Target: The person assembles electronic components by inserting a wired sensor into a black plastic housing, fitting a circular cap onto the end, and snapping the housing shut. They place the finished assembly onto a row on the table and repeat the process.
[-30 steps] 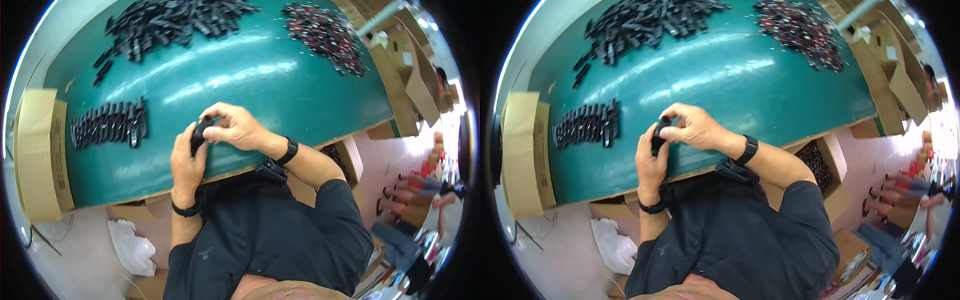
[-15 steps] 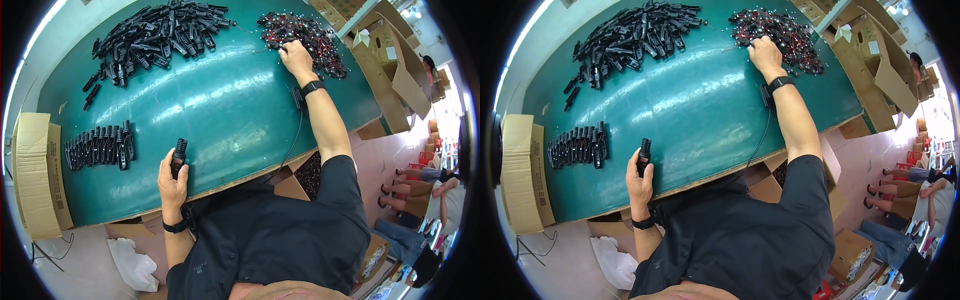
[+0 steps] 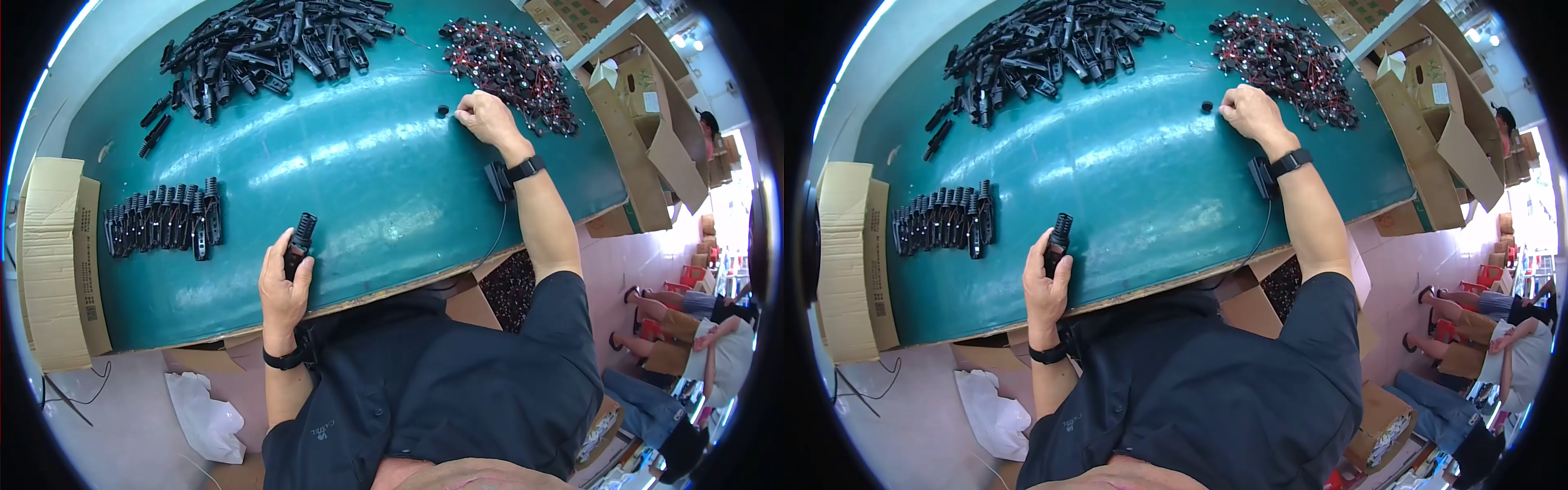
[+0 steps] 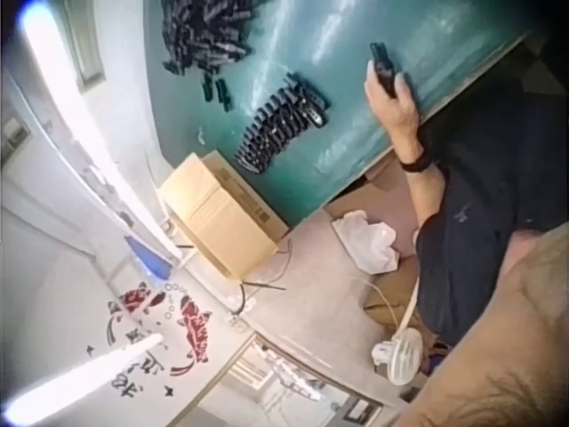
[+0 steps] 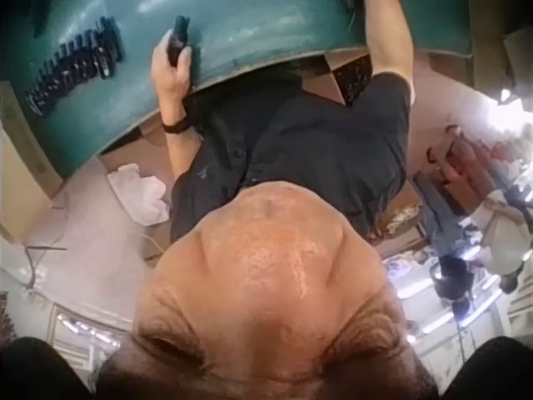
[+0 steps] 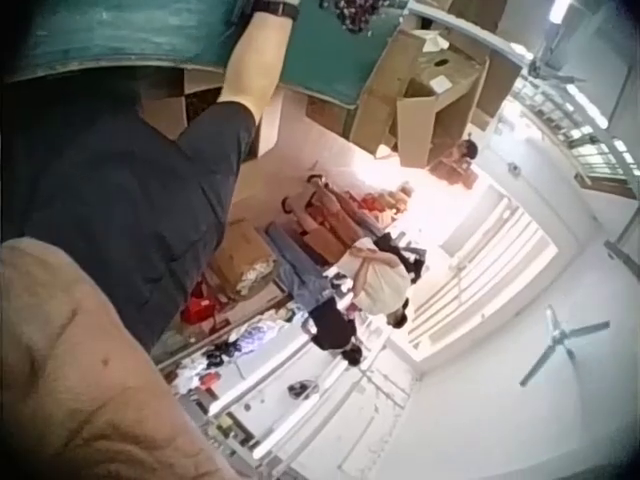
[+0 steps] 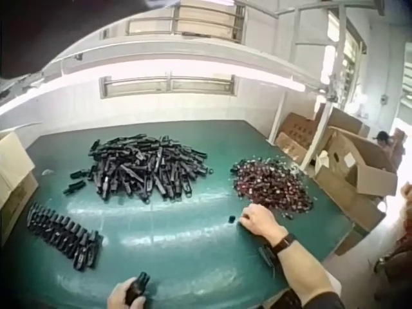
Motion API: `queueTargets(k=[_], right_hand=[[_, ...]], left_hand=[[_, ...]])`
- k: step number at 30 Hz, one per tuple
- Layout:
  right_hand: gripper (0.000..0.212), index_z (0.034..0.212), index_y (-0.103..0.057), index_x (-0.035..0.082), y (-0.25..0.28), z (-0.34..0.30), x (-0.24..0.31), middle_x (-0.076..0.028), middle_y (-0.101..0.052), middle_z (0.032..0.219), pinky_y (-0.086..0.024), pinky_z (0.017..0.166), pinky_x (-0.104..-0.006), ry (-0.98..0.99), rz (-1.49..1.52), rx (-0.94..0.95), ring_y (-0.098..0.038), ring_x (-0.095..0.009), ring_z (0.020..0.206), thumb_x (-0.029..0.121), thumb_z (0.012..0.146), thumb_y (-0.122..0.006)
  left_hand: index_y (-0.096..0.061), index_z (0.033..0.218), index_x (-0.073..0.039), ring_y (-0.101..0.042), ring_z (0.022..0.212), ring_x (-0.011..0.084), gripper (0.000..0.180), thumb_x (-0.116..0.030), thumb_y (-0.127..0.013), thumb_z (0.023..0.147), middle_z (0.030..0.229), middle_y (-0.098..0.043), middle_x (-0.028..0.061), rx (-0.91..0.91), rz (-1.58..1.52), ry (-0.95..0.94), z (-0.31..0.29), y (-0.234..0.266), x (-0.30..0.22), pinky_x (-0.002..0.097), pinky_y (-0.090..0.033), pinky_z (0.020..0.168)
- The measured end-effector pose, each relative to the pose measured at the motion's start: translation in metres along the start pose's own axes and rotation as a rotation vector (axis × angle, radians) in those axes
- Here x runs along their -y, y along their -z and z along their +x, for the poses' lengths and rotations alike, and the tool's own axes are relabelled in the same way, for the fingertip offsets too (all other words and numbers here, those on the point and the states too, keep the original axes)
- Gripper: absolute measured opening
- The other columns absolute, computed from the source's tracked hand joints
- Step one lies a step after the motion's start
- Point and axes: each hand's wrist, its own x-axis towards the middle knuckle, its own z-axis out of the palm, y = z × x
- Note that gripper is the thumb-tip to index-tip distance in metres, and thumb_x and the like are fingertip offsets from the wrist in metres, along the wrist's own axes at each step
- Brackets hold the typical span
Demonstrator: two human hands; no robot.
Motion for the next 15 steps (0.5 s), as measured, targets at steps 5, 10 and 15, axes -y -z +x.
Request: queueTargets(k=[5,10,15], right_hand=[[0.025,0.102,-0.077,0.006,0.005,-0.011,0.016,-0.015,-0.073,0.096,-0.057,0.083,-0.0445,-0.077,0.106,0.083,-0.072,-0.034,0.094,0.029,0.094,-0.073],[0.029,0.112,-0.076,0.009,-0.001,-0.006,0.031,-0.015,-0.075,0.104,-0.057,0.091,-0.0461,0.008,-0.013,-0.086,-0.071,-0.036,0.106,0.031,0.094,-0.072],[0.031,0.113,-0.075,0.007,0.004,0.007,0.044,-0.015,-0.076,0.105,-0.058,0.088,-0.0455,-0.037,-0.028,0.131,-0.072,-0.036,0.102,0.029,0.091,-0.077]], left_hand=[[-0.061,0.144,-0.003,-0.064,0.093,0.0234,0.053,-0.011,-0.077,0.094,0.105,-0.064,0.0107,-0.001,0.016,-0.022,0.000,0.000,0.002,0.0346,-0.053,0.086],[-0.061,0.144,-0.001,-0.062,0.097,0.0190,0.052,-0.010,-0.076,0.094,0.112,-0.067,0.0083,0.014,0.008,0.021,-0.001,-0.002,0.002,0.0327,-0.052,0.092],[-0.061,0.144,-0.003,-0.064,0.094,0.0223,0.053,-0.010,-0.076,0.094,0.108,-0.066,0.0102,-0.003,0.010,-0.001,-0.001,-0.002,0.001,0.0345,-0.053,0.088]])
